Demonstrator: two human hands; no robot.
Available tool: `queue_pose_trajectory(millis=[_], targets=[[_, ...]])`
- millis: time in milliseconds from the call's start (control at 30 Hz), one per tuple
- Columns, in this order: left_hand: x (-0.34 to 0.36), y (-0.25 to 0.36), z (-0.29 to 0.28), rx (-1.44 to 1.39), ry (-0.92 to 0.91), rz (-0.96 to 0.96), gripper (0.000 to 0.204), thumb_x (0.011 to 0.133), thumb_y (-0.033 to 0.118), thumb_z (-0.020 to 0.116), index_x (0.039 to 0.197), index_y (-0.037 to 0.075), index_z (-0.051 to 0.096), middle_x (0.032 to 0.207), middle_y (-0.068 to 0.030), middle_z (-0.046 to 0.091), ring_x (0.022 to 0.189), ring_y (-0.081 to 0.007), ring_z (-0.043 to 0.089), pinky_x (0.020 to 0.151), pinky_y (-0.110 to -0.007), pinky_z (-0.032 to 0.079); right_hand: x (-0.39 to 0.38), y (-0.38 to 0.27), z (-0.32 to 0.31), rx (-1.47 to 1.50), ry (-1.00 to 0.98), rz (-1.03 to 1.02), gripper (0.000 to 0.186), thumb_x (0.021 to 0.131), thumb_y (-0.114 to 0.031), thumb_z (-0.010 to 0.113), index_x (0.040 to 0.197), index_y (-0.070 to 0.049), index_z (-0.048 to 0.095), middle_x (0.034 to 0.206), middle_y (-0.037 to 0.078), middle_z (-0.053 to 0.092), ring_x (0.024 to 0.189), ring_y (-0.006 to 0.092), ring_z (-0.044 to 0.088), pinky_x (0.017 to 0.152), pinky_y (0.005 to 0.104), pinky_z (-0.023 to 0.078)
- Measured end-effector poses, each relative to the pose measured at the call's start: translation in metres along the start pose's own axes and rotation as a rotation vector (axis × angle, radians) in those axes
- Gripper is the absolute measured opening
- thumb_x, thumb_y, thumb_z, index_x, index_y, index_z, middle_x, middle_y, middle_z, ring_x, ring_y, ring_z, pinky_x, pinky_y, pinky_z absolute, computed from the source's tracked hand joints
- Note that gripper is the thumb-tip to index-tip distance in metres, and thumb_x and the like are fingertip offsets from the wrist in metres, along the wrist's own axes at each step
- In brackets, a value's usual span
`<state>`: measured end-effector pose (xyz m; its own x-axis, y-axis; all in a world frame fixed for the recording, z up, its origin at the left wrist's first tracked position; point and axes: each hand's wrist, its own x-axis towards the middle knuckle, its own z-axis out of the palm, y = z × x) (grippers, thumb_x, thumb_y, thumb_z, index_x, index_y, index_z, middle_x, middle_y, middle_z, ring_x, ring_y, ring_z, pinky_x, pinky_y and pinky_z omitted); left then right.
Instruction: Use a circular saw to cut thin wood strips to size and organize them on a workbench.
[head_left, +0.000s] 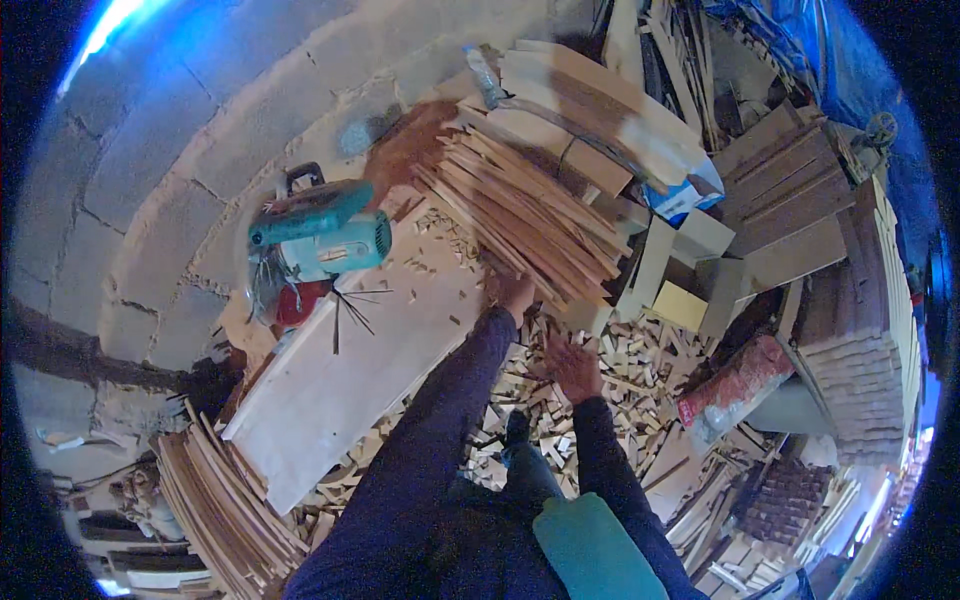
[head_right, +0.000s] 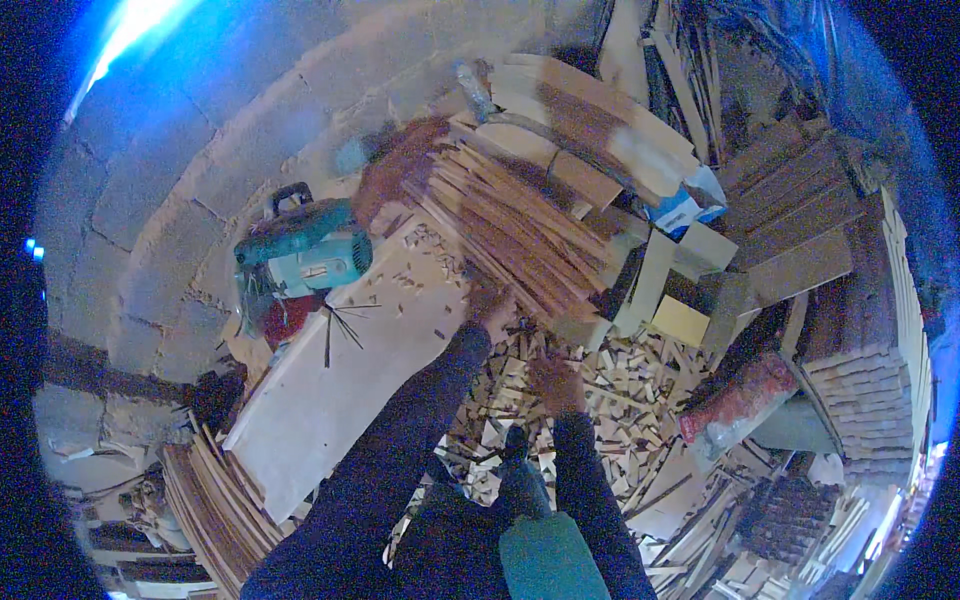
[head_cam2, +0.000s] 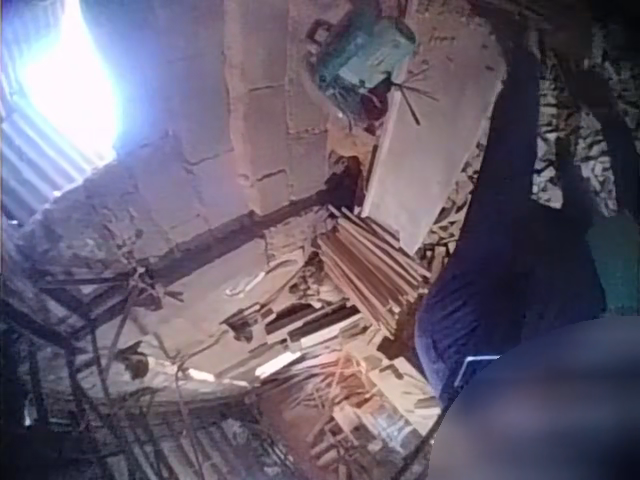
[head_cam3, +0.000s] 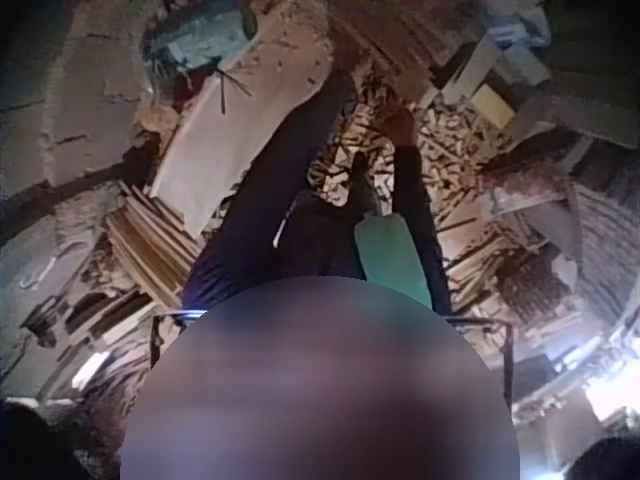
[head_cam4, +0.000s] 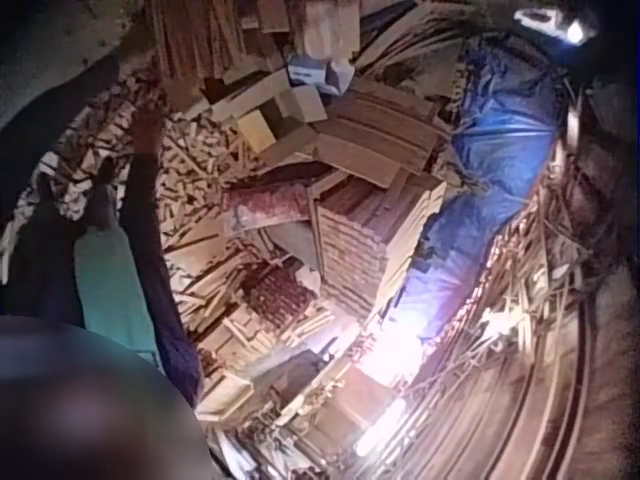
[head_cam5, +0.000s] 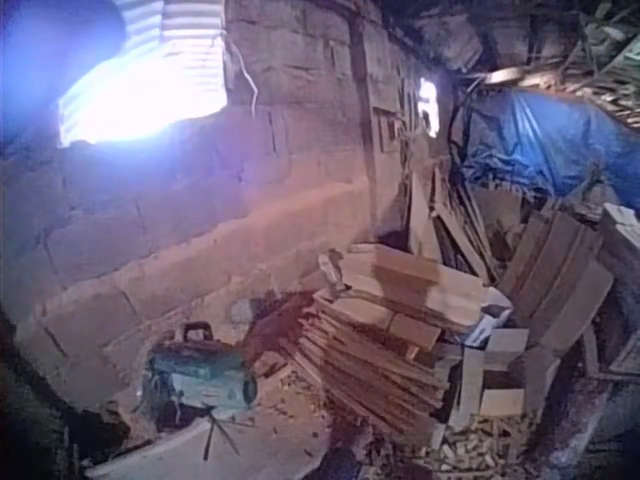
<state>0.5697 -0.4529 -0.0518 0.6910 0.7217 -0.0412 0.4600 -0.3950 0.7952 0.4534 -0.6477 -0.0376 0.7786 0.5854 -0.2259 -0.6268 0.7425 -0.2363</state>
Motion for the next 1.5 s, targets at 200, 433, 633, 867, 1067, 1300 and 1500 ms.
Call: queue_pose_trajectory(millis=[200,433,633,867,1067,1300,1500], targets=[[-0.007,-0.016,-0.099,-0.674,-0.792,-0.374,0.051,0.100,0.057,0.059,0.124,0.011,0.057,0.096,0.0006,0.059,0.077,-0.0122,0.054,0.072,-0.033,0.050,-0.027,0.025,0.005,-0.019,0.241,-0.001,0.028,0.105,-0.026,0.048,0.116,-0.002,0.059,0.131,0.020,0.062,0.124,0.0413,0.058,0.112,0.0567,0.044],[-0.089,-0.076,-0.201,-0.657,-0.834,-0.024,0.022,0.101,0.031,0.064,0.101,0.008,0.063,0.082,0.0015,0.059,0.072,-0.0082,0.059,0.062,-0.027,0.051,-0.003,0.055,0.010,-0.186,0.373,0.064,0.025,0.106,-0.026,0.051,0.108,-0.004,0.063,0.117,0.016,0.068,0.110,0.0341,0.065,0.104,0.0544,0.050],[-0.231,-0.218,-0.353,-0.216,-0.559,0.384,0.027,0.102,0.026,0.064,0.108,0.000,0.065,0.093,-0.0095,0.068,0.076,-0.0216,0.067,0.069,-0.036,0.055,-0.020,0.091,0.000,-0.634,0.308,0.207,0.030,0.106,-0.024,0.048,0.115,0.000,0.065,0.114,0.017,0.069,0.102,0.0324,0.069,0.099,0.0514,0.055],[-0.324,-0.340,-0.516,0.427,-0.265,0.124,0.016,0.096,0.017,0.056,0.093,0.003,0.061,0.078,-0.0150,0.064,0.075,-0.0384,0.061,0.074,-0.051,0.051,-0.053,0.115,-0.071,-0.867,0.216,0.318,0.057,0.105,-0.052,0.049,0.136,-0.005,0.058,0.122,0.016,0.069,0.103,0.0341,0.068,0.098,0.0473,0.057],[-0.358,-0.344,-0.649,0.468,0.470,-0.336,0.025,0.098,0.024,0.059,0.115,0.007,0.050,0.081,-0.0247,0.066,0.073,-0.0473,0.065,0.065,-0.057,0.050,-0.068,0.156,-0.064,-1.204,0.165,0.493,0.051,0.104,-0.046,0.052,0.130,-0.004,0.061,0.112,0.015,0.069,0.094,0.0305,0.067,0.089,0.0447,0.056],[-0.313,-0.375,-0.730,0.755,0.551,-0.548,0.040,0.093,0.032,0.065,0.117,0.003,0.052,0.108,-0.0224,0.066,0.092,-0.0423,0.068,0.072,-0.057,0.053,-0.078,0.217,-0.041,-1.597,-0.166,0.656,0.044,0.103,-0.040,0.055,0.122,-0.002,0.064,0.101,0.014,0.069,0.083,0.0262,0.066,0.078,0.0416,0.055],[-0.290,-0.405,-0.732,0.895,0.356,-0.640,0.047,0.091,0.030,0.065,0.127,0.001,0.056,0.121,-0.0217,0.062,0.111,-0.0401,0.064,0.085,-0.052,0.054,-0.084,0.251,-0.033,-1.702,-0.342,0.698,0.038,0.103,-0.035,0.057,0.116,-0.001,0.066,0.092,0.012,0.069,0.074,0.0226,0.065,0.068,0.0390,0.054]])
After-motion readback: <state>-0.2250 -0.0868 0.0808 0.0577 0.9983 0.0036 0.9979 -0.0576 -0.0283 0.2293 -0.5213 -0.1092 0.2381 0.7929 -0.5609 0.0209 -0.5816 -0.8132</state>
